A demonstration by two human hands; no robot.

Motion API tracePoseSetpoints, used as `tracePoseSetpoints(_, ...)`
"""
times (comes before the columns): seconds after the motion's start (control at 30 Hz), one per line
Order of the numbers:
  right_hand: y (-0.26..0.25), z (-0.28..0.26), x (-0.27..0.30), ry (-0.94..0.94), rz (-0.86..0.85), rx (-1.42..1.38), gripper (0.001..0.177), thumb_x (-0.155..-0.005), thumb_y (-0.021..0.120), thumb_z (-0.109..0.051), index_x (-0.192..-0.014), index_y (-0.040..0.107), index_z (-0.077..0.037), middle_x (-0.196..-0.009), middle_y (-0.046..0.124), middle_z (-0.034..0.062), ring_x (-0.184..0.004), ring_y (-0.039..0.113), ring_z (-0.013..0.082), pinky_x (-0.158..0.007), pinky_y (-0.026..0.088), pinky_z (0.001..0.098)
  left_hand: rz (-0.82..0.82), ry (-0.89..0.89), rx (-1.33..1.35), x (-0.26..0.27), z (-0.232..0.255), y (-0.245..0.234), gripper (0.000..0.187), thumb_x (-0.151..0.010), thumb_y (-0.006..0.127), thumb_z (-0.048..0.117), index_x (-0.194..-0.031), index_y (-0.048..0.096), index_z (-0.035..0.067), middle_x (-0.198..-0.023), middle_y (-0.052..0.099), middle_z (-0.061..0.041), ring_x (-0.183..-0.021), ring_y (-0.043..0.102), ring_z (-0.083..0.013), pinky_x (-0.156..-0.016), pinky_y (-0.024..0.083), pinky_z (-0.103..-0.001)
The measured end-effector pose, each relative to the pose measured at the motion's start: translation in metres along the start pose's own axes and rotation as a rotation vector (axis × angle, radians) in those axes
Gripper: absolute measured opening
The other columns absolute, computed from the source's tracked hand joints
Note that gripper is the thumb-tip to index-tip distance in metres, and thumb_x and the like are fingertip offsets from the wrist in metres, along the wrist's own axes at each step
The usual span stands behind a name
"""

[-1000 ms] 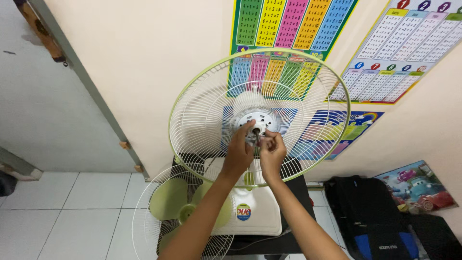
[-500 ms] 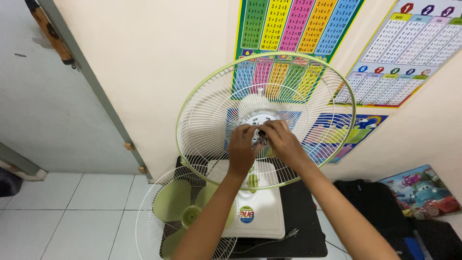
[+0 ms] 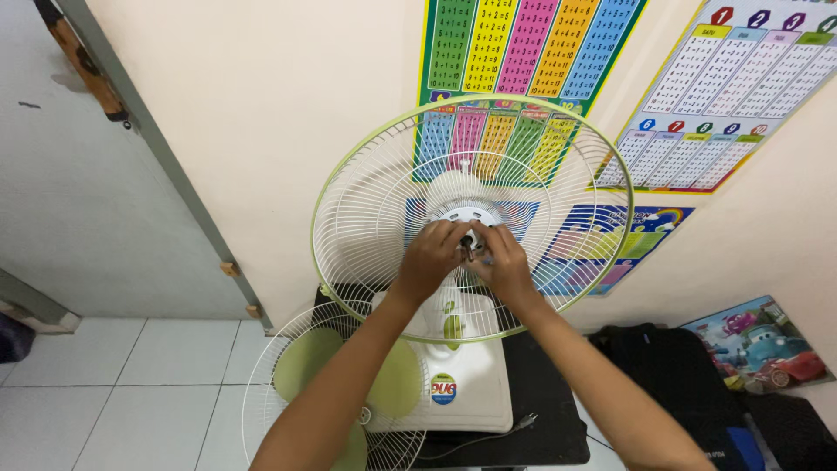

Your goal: The person assembles a standing electric fan by hand. They attach the front wire cage, secure the fan blades to the motor hub, and then fasten the rear wire cage to complete the assembly.

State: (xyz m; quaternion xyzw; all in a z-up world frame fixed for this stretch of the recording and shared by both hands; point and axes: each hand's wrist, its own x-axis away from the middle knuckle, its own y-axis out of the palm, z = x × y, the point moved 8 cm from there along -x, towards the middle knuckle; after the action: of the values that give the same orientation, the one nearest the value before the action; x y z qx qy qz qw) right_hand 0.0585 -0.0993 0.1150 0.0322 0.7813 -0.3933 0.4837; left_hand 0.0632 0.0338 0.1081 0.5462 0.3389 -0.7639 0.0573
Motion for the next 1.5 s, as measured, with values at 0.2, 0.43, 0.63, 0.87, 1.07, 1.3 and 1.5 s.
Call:
tracePoseSetpoints(0.2,0.015,0.001,0.020,0.187,0.300,0.007,0.059,-0.067,0.092,-0.005,-0.118,0.064,0.006,-0.087,0.060,0.0101,-0.070,0.062,0.0166,-0.060,0.054,0.0301,-0.039,0.009,0.109,-0.001,0.001,-0.005,0.052,-0.081,0.070,0.001,-0.132,0.060,0.008,-0.120,0.064,-0.010,-0.117,0.062,-0.0303,-0.102,0.051,-0.042)
tracePoseSetpoints(0.43,0.035,0.003,0.038,0.524,0.584,-0.153,0.048,-0.072,0.094,-0.010,-0.106,0.065,0.004,-0.077,0.061,0.0040,-0.065,0.056,0.0087,-0.058,0.050,0.0242,-0.176,-0.062,0.252,0.006,-0.009,-0.001,0.056,-0.090,0.055,-0.005,-0.145,0.054,0.009,-0.141,0.057,-0.011,-0.132,0.057,-0.0295,-0.108,0.049,-0.039)
tracePoseSetpoints(0.63,0.056,0.018,0.054,0.633,0.704,-0.257,0.049,-0.074,0.092,-0.009,-0.112,0.063,0.003,-0.087,0.066,0.0039,-0.072,0.063,0.0076,-0.065,0.055,0.0229,-0.028,-0.011,0.140,0.014,0.012,-0.008,0.058,-0.091,0.052,-0.008,-0.147,0.049,0.007,-0.150,0.053,-0.014,-0.142,0.050,-0.0329,-0.116,0.043,-0.044)
tracePoseSetpoints(0.87,0.023,0.001,0.036,0.455,0.306,-0.099,0.063,-0.073,0.080,0.005,-0.132,0.059,0.003,-0.110,0.064,0.0155,-0.091,0.067,0.0198,-0.080,0.059,0.0319,0.157,-0.267,0.090,0.038,0.004,-0.017,0.056,-0.091,0.071,0.011,-0.142,0.049,0.004,-0.136,0.053,-0.017,-0.127,0.053,-0.0358,-0.107,0.046,-0.046)
tracePoseSetpoints(1.07,-0.011,-0.036,-0.014,-0.152,-0.061,0.169,0.066,-0.067,0.084,0.001,-0.129,0.061,0.002,-0.123,0.060,0.0185,-0.110,0.061,0.0383,-0.093,0.052,0.0459,0.122,-0.119,-0.073,0.027,0.000,-0.013,0.056,-0.085,0.079,0.019,-0.135,0.055,0.008,-0.126,0.058,-0.009,-0.117,0.059,-0.0292,-0.101,0.050,-0.041)
tracePoseSetpoints(1.3,-0.007,-0.022,-0.021,-0.283,-0.167,0.125,0.069,-0.063,0.091,-0.013,-0.122,0.060,0.006,-0.117,0.060,0.0196,-0.107,0.061,0.0382,-0.090,0.051,0.0460,0.100,-0.082,-0.017,0.020,-0.009,-0.009,0.044,-0.086,0.078,0.017,-0.126,0.062,0.007,-0.110,0.060,-0.007,-0.105,0.061,-0.0250,-0.091,0.054,-0.037)
tracePoseSetpoints(1.5,0.001,-0.008,-0.013,-0.221,-0.047,0.100,0.057,-0.069,0.092,-0.014,-0.116,0.064,0.005,-0.111,0.061,0.0163,-0.102,0.064,0.0326,-0.087,0.055,0.0411,0.034,-0.017,-0.013,0.014,-0.011,-0.006,0.044,-0.087,0.078,0.019,-0.125,0.062,0.005,-0.106,0.060,-0.008,-0.102,0.061,-0.0262,-0.091,0.054,-0.038)
